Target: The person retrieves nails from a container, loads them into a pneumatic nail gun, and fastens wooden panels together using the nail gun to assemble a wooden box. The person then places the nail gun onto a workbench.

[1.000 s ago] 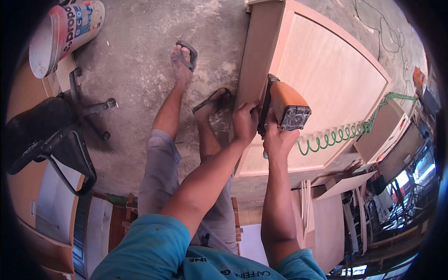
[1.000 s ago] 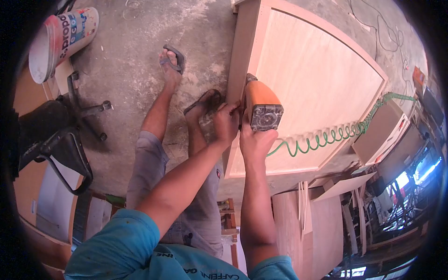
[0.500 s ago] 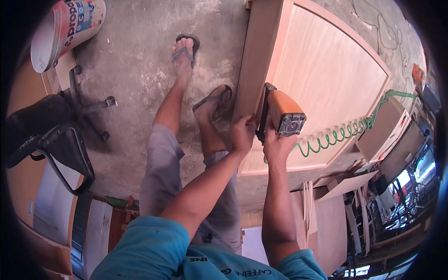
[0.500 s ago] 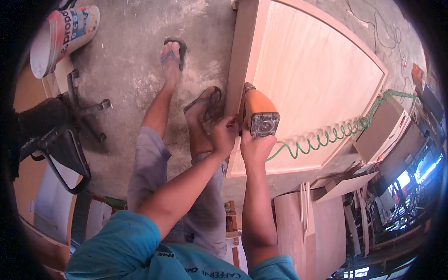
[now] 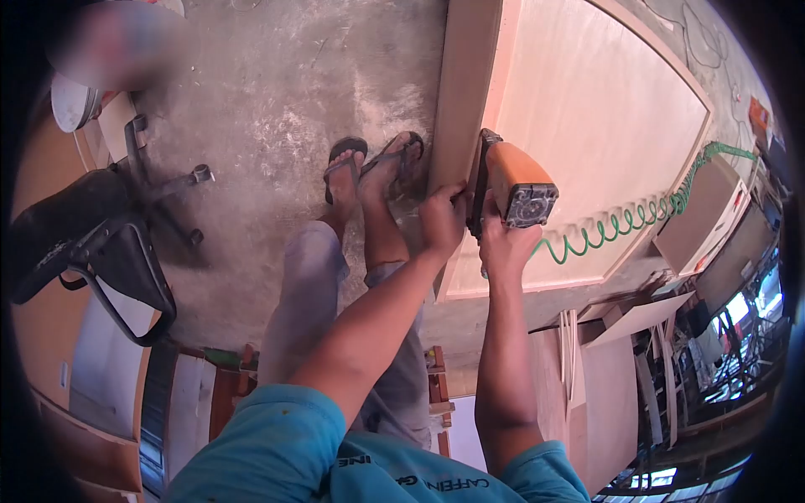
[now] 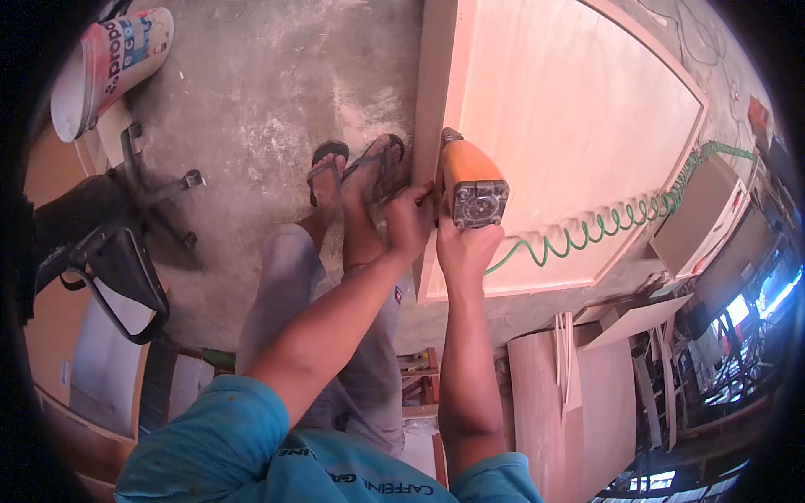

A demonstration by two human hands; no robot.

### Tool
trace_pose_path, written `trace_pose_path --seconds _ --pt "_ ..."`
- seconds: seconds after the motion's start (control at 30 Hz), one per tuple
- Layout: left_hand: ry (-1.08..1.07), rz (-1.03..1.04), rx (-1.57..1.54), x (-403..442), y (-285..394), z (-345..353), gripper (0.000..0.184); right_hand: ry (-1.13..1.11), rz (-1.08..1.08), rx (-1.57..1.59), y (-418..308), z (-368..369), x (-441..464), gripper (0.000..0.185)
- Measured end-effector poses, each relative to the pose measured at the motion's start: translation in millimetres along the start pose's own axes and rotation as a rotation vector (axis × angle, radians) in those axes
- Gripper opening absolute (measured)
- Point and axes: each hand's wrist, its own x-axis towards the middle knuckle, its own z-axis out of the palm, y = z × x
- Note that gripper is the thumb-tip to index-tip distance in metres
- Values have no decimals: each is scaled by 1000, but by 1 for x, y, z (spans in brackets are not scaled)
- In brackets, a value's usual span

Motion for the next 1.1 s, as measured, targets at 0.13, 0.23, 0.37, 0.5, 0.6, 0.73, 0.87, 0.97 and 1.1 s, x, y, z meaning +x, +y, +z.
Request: trace_pose_path --seconds 0.13,0.23,0.37,0.5,0.6,0.73,0.87,0.97,1.1 --pt "24 -11 69 1 -1 2 20 -22 76 121 9 4 -1 20" --pt "18 -18 75 0 -1 2 20 -33 85 89 -5 -2 -3 21" --pt "38 21 94 0 4 2 20 14 24 79 6 4 -5 21" --pt "-12 69 110 1 0 -2 23 -50 128 80 8 0 -9 19" --pt "-86 9 97 -4 -8 -9 28 -29 53 39 12 -2 -22 20" --pt "-119 -83 36 -44 -34 -12 30 43 -19 87 30 0 -58 20" --pt "-74 0 161 -63 -46 -4 27 -3 42 104 57 3 -75 22" --pt "12 8 121 -62 -47 1 24 18 47 121 55 3 -77 22" --pt "1 49 141 -62 -52 2 22 13 30 116 56 2 -78 22"
